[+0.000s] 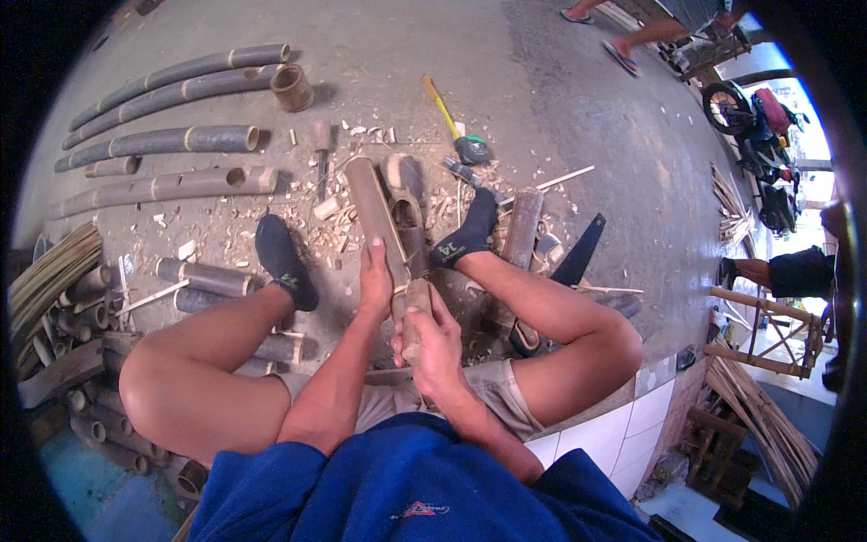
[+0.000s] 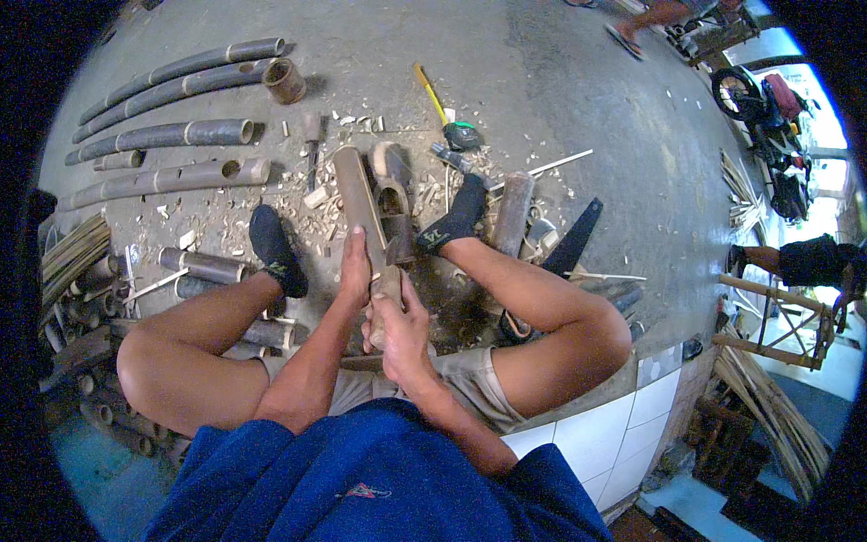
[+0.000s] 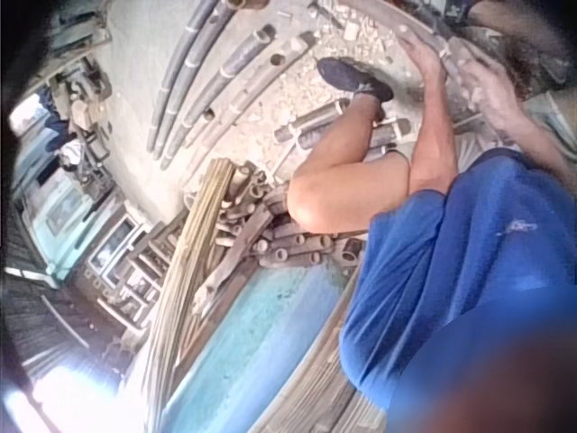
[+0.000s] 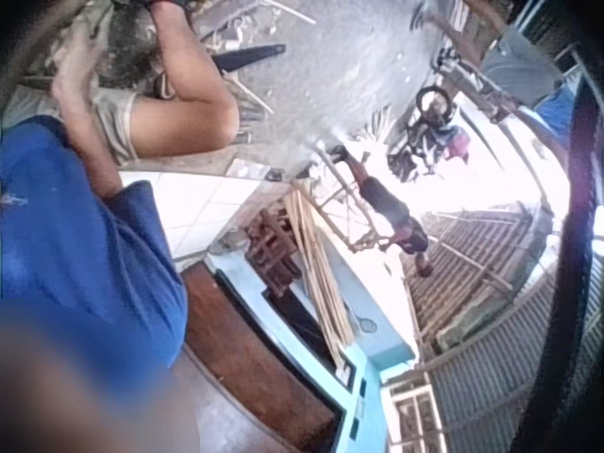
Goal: The person sits on the floor and uses a knife to split and shape bamboo pieces. They repeatedly split bamboo segments, remove inner material, and smooth the edges with a knife.
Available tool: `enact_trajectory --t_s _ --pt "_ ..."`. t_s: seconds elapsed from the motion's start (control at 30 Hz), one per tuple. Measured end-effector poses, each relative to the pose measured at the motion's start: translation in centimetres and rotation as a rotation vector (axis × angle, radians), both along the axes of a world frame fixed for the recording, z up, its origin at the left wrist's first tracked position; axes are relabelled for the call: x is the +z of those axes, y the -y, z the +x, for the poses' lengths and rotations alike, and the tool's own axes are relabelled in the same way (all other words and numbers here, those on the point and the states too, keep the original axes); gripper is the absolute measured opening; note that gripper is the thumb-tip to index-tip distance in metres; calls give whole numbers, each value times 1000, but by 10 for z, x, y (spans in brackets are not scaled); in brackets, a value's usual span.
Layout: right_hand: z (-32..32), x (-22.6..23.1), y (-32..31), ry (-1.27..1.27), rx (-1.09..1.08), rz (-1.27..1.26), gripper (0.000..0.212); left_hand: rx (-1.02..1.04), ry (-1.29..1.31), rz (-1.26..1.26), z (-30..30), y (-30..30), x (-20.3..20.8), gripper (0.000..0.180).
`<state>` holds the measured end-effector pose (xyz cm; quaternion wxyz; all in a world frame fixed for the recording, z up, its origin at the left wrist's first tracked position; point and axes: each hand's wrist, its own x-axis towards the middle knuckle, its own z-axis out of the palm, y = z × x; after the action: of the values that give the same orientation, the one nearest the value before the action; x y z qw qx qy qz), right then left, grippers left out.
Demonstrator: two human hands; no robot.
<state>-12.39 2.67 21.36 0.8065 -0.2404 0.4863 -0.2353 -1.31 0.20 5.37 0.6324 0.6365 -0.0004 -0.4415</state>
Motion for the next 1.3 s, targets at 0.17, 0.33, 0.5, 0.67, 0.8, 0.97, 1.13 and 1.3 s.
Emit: enact_trajectory --t_s 0.17,0.33,0.5,0.67,0.8,0.97,1.13,1.3 --pt "8 -8 5 -76 63 -140 57 -69 106 32 3 0 1 68" --pt "7 -22 9 -87 144 -289 61 -68 131 18 2 -1 -6 69" --pt "4 -44 24 -94 189 -318 68 -81 18 -29 3 -3 -20 69" --pt "57 -82 66 -121 170 -486 66 -53 -397 -206 9 -9 -28 69" --pt "78 -100 87 -123 151 -422 61 -78 -81 -178 -1 -11 -24 66" --pt "90 -117 109 -43 160 -433 51 -102 -18 -20 1 -8 -23 66" --pt "92 -132 124 -21 186 -426 40 -125 88 -7 1 -3 -21 66" --pt "93 -135 131 0 187 -396 36 -93 48 16 1 -3 -11 73"
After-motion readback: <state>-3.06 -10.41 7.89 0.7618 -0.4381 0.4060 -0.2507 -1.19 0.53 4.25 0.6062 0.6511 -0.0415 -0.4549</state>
